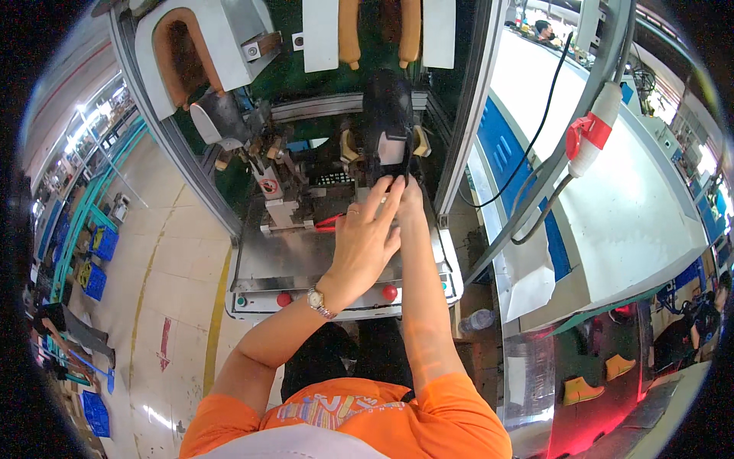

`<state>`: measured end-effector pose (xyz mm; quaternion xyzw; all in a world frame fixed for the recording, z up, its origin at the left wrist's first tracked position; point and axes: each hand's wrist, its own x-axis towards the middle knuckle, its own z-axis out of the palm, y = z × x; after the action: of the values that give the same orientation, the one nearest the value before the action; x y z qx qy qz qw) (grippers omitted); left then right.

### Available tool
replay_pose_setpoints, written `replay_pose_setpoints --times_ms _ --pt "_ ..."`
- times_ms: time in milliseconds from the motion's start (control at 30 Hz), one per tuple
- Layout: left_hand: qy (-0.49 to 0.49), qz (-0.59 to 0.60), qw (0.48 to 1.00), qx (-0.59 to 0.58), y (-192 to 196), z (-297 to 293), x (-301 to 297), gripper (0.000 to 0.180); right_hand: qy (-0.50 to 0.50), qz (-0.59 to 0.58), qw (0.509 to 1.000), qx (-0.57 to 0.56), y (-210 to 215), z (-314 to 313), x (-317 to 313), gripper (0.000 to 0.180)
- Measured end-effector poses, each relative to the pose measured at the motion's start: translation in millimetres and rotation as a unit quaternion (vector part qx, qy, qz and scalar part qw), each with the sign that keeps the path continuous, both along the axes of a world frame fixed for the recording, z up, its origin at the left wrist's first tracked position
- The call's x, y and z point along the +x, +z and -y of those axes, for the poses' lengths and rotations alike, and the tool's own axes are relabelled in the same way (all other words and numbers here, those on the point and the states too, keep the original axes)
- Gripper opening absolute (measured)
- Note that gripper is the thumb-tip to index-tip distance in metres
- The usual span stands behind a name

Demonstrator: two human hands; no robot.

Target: The person operates a shoe manufacturing machine in a factory setting. They repeatedly place black shoe uppers into the machine, press buttons to activate the mechanism, and remove the processed items. The person handles the shoe parts by hand, inspecting them briefly before and after the machine cycle.

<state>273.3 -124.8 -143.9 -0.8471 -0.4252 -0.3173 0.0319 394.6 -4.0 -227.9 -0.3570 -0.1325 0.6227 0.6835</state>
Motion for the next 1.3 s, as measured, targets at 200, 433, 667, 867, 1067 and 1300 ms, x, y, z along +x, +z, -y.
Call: replay_pose_setpoints --times_ms 200,433,667,867,1067,1300 --pt "-0.013 0.022 1.000 0.002 -9 -8 -3 0.066 0.009 0.104 0.994 0.009 2 -3 -4 0.024" --pt "-0.033 0.059 0.998 0.006 -16 -9 -1 0.064 0.028 0.116 0.993 0.018 -8 5 -5 0.024" --pt "-0.034 0.038 0.999 0.009 -14 -7 0 0.065 0.011 0.125 0.992 0.036 -21 7 -4 0.024" --pt "-0.074 0.029 0.997 -0.007 -1 -1 -7 0.065 -0.019 0.147 0.987 0.061 -29 1 -4 0.024" --pt "-0.151 0.050 0.986 0.048 10 15 -15 0.056 -0.044 0.166 0.982 0.080 -34 -1 -3 0.025" --pt "-0.109 0.026 0.991 0.068 8 11 -14 0.057 -0.059 0.196 0.974 0.097 -41 -7 2 0.025"
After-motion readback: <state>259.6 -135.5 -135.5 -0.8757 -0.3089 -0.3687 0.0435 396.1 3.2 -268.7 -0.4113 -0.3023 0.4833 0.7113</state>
